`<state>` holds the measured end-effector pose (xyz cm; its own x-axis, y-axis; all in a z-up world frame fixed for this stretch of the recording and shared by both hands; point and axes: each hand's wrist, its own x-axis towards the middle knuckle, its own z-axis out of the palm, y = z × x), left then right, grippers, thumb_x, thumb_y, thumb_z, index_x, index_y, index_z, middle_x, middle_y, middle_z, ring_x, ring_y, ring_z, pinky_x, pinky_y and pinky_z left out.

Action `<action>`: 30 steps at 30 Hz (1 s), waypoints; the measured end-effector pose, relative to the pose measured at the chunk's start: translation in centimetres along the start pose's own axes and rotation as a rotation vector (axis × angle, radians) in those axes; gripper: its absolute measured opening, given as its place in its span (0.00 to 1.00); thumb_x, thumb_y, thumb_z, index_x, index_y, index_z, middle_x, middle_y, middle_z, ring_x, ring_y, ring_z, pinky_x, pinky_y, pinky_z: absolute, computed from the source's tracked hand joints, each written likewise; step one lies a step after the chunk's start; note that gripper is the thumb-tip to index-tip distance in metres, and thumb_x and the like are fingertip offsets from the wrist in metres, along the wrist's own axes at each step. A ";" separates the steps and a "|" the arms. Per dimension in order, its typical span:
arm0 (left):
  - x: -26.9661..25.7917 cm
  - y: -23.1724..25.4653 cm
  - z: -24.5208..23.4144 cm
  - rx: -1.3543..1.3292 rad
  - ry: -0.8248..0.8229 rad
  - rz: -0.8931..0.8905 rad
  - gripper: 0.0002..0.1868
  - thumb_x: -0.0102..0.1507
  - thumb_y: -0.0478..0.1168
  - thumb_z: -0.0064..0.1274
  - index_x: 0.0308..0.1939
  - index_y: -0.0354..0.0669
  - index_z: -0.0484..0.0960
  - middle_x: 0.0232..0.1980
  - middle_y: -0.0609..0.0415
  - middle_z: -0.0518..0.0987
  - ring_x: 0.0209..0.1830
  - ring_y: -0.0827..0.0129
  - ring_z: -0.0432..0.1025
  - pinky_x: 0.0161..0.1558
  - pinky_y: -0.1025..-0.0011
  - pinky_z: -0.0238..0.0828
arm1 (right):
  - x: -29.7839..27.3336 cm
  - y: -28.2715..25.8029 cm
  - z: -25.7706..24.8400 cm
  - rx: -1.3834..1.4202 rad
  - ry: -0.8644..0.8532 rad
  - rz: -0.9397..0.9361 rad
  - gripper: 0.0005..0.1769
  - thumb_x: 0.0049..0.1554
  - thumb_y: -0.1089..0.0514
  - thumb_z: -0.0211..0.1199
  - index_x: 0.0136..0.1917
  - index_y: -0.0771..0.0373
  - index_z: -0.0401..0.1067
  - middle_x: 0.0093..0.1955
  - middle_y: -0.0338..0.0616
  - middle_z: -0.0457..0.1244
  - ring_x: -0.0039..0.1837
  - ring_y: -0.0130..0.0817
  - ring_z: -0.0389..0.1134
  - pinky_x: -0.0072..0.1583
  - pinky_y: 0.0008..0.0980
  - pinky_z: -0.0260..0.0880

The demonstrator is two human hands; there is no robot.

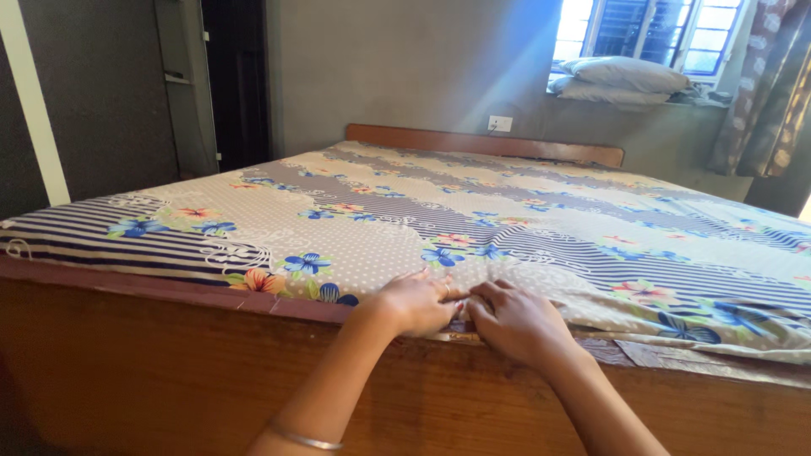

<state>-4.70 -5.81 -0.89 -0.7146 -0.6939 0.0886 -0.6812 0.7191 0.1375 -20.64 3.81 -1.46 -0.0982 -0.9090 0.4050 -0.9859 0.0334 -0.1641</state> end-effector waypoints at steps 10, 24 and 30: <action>-5.5 3.6 -3.3 -0.064 0.017 0.032 0.28 0.68 0.60 0.34 0.65 0.57 0.78 0.66 0.51 0.76 0.68 0.52 0.67 0.68 0.58 0.60 | -5.5 -1.8 -0.5 0.107 0.389 -0.130 0.12 0.53 0.51 0.58 0.42 0.59 0.75 0.42 0.47 0.68 0.50 0.51 0.70 0.50 0.50 0.69; 1.9 3.5 1.1 0.061 0.114 -0.121 0.29 0.70 0.57 0.33 0.75 0.62 0.59 0.81 0.57 0.50 0.81 0.52 0.43 0.77 0.52 0.34 | 2.2 2.0 0.7 -0.034 0.069 0.104 0.18 0.61 0.44 0.48 0.60 0.48 0.70 0.66 0.47 0.61 0.70 0.47 0.60 0.67 0.52 0.56; 0.6 2.0 1.6 -0.060 0.180 0.058 0.26 0.68 0.55 0.36 0.69 0.59 0.72 0.76 0.53 0.64 0.77 0.60 0.56 0.75 0.60 0.48 | 0.1 1.7 -0.3 -0.043 0.144 0.001 0.15 0.56 0.47 0.54 0.52 0.54 0.72 0.55 0.48 0.64 0.61 0.51 0.62 0.64 0.48 0.62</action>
<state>-6.77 -4.68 -2.13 -0.7086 -0.6511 0.2719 -0.6255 0.7580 0.1850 -22.36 3.90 -1.47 -0.1143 -0.8400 0.5304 -0.9904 0.0546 -0.1270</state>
